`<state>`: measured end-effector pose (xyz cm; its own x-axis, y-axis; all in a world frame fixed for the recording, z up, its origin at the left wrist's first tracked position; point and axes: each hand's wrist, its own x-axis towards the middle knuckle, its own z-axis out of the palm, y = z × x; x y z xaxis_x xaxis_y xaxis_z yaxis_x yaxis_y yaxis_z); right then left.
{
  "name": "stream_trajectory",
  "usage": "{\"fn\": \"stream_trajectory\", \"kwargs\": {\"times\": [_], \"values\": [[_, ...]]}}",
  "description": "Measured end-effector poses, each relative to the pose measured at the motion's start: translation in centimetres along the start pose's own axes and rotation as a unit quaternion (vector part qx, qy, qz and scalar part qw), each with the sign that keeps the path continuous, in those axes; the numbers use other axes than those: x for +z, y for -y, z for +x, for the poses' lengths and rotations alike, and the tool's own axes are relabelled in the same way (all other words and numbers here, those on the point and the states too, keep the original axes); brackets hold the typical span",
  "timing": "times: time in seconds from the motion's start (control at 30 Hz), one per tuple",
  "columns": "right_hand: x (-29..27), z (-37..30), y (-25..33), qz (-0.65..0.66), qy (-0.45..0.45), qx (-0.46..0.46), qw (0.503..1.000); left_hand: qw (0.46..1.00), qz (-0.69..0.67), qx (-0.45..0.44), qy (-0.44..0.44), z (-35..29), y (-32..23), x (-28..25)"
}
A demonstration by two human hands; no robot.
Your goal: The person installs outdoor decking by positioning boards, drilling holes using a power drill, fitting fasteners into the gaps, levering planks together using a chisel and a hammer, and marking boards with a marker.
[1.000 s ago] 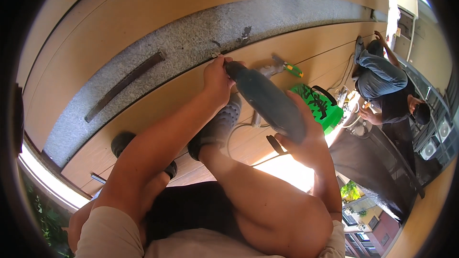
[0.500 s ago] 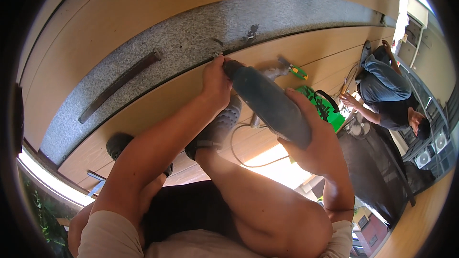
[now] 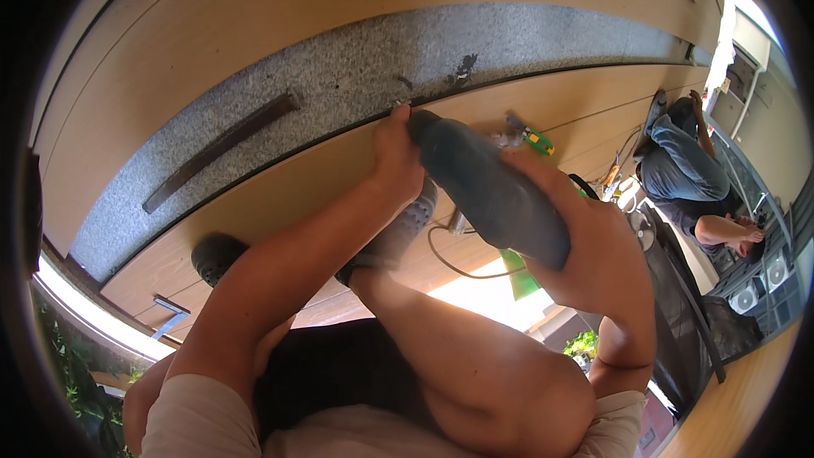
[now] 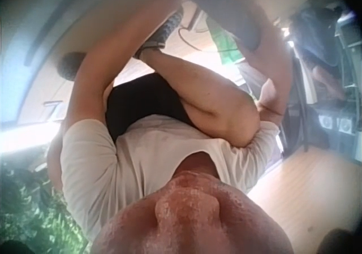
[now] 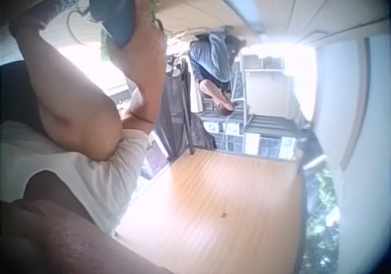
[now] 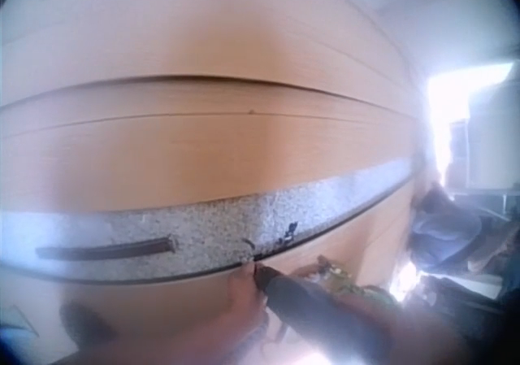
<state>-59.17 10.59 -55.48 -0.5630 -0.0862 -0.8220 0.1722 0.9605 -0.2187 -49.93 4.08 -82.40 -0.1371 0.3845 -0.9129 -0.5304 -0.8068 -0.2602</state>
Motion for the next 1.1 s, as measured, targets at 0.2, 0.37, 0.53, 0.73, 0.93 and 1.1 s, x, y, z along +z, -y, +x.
{"fn": "stream_trajectory", "kwargs": {"times": [0.2,0.37,0.53,0.73,0.93,1.1], "values": [[-0.1,0.0,0.8,0.009,0.041,0.067,0.997,0.997,0.078,-0.013,-0.019,-1.4,-0.5,-0.8],[0.4,-0.8,0.5,0.043,0.009,0.062,0.997,0.668,0.467,0.559,0.155,-8.9,-3.6,0.5],[1.8,-1.7,1.0,0.037,-0.031,0.070,0.996,0.535,0.431,0.600,0.411,-11.3,-5.2,4.3],[2.3,-2.1,1.7,0.081,-0.049,0.118,0.989,0.530,0.362,0.665,0.380,-10.1,-3.9,5.5],[2.5,-1.7,1.5,0.092,-0.039,0.097,0.990,0.524,0.377,0.665,0.375,-9.9,-4.3,5.2],[2.4,-1.2,1.6,0.092,-0.034,0.112,0.989,0.519,0.379,0.670,0.372,-9.5,-4.5,5.1]]}}
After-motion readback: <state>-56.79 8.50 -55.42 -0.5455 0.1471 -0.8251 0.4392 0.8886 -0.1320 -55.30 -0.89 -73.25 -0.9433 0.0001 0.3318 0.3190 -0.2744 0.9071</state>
